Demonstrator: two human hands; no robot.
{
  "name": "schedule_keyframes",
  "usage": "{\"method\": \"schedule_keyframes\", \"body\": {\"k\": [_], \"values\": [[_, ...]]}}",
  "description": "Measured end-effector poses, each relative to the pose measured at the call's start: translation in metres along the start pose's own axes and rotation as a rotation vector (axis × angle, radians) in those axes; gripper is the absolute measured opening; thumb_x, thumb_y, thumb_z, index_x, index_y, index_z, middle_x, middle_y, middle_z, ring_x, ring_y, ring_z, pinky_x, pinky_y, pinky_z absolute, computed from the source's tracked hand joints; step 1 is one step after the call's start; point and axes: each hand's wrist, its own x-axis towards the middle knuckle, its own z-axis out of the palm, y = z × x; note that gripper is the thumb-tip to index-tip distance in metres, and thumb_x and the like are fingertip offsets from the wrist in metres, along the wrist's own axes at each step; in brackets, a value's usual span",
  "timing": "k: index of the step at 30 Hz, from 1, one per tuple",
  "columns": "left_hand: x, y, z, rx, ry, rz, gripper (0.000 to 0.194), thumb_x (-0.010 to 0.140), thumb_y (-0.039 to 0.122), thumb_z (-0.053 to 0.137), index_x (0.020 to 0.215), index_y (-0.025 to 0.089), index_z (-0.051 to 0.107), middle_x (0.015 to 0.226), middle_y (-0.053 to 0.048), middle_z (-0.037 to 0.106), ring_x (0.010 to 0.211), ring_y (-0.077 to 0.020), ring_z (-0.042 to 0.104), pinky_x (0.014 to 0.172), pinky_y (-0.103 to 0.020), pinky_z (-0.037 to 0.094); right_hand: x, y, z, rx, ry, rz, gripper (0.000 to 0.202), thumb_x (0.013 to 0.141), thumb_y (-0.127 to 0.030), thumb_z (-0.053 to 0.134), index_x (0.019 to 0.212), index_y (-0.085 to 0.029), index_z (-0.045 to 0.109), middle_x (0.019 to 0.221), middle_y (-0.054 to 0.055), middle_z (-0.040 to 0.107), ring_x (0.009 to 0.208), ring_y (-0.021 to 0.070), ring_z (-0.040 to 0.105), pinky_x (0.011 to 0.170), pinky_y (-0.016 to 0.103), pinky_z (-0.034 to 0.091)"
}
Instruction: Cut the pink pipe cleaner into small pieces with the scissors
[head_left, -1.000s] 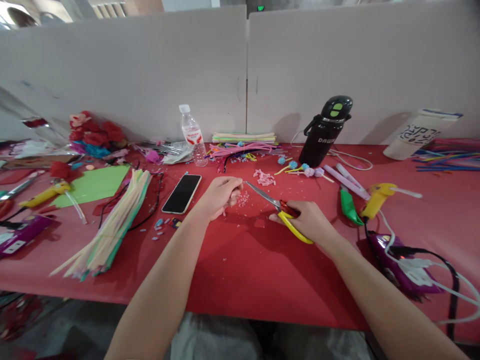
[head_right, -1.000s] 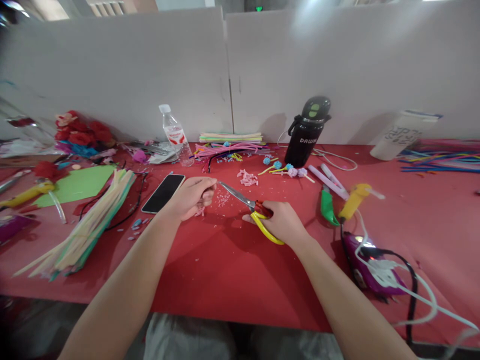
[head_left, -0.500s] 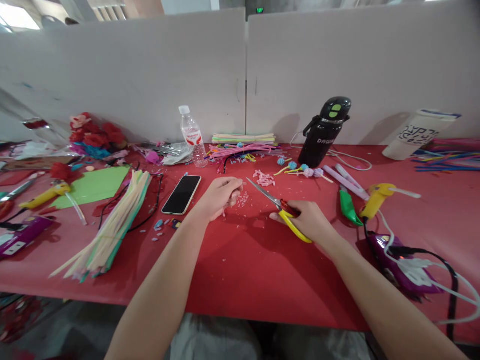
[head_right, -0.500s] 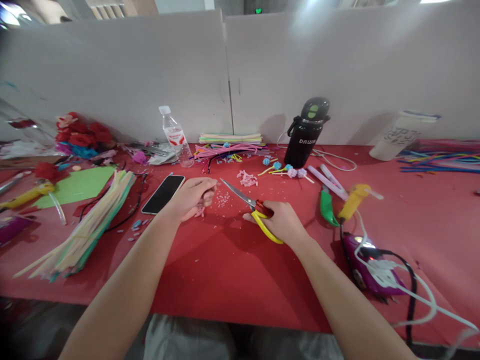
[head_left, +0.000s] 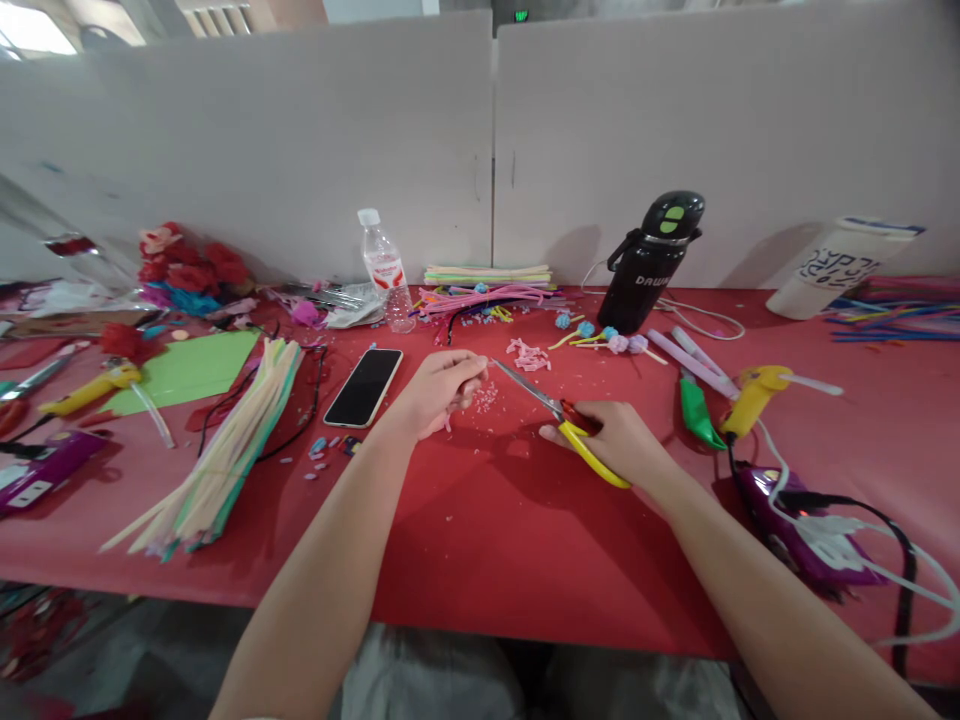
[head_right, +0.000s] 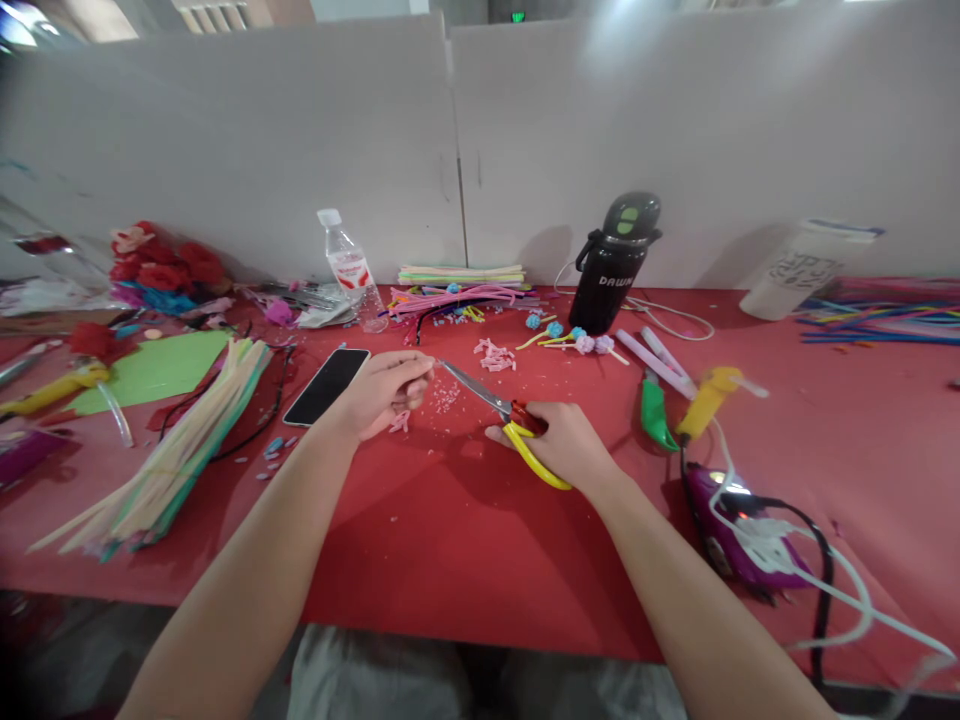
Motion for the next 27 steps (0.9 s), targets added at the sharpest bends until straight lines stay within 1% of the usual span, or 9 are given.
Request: {"method": "schedule_keyframes", "body": {"k": [12,16,20,22,23,25,27], "values": [[0.0,0.001,0.001,0.013,0.006,-0.019,0.025,0.08,0.036,0.059,0.069,0.014,0.053,0.053,0.005,0.036,0.043,-0.0031,0.031,0.043,-0.019,0.019,0.0,0.003,0.001,-0.004,-0.01,-0.008,0.057,0.068,-0.067,0.059,0.052,-0.018,0.034,0.051,-0.005,0.027,0.051,0.0083,0.021,0.044,0.022,0.019],[0.0,0.0,0.001,0.015,0.017,-0.019,0.024,0.08,0.035,0.06,0.069,0.014,0.054,0.053,0.004,0.036,0.044,-0.0031,0.031,0.043,-0.019,0.02,0.002,0.006,0.002,-0.008,-0.018,-0.013,0.057,0.068,-0.067,0.059,0.051,-0.018,0.036,0.051,-0.005,0.028,0.05,0.008,0.022,0.044,0.022,0.02],[-0.001,0.001,0.002,0.044,0.026,-0.018,0.023,0.079,0.035,0.059,0.07,0.015,0.054,0.053,0.005,0.035,0.042,-0.0035,0.029,0.041,-0.019,0.018,0.002,0.005,0.002,-0.018,0.01,-0.006,0.058,0.067,-0.068,0.059,0.051,-0.018,0.036,0.051,-0.005,0.028,0.051,0.0079,0.023,0.044,0.021,0.019],[-0.001,0.002,0.0,0.116,0.053,-0.033,0.024,0.079,0.038,0.058,0.071,0.016,0.054,0.053,0.005,0.036,0.041,-0.004,0.028,0.04,-0.02,0.017,0.002,0.004,0.002,-0.024,0.034,0.008,0.058,0.067,-0.069,0.059,0.052,-0.018,0.035,0.051,-0.005,0.027,0.051,0.008,0.022,0.044,0.022,0.018],[-0.002,0.002,-0.003,0.186,0.075,-0.039,0.024,0.079,0.039,0.057,0.071,0.016,0.054,0.053,0.004,0.037,0.04,-0.0045,0.028,0.04,-0.021,0.017,0.002,0.003,0.001,-0.025,0.039,0.016,0.058,0.067,-0.068,0.059,0.053,-0.018,0.034,0.052,-0.005,0.026,0.052,0.0081,0.022,0.044,0.021,0.018],[-0.002,0.002,-0.013,0.396,0.129,-0.041,0.024,0.077,0.038,0.056,0.066,0.017,0.054,0.052,0.004,0.038,0.04,-0.0057,0.028,0.041,-0.022,0.019,0.001,0.003,0.001,-0.027,0.045,0.028,0.058,0.067,-0.068,0.059,0.053,-0.018,0.032,0.052,-0.005,0.025,0.052,0.0082,0.022,0.044,0.021,0.018],[-0.002,0.001,-0.027,0.653,0.171,-0.01,0.021,0.072,0.03,0.059,0.057,0.016,0.054,0.051,0.002,0.041,0.045,-0.0078,0.034,0.044,-0.022,0.02,0.002,0.002,0.001,-0.03,0.042,0.029,0.058,0.067,-0.067,0.06,0.054,-0.019,0.032,0.052,-0.005,0.025,0.052,0.0082,0.023,0.044,0.021,0.018]]}}
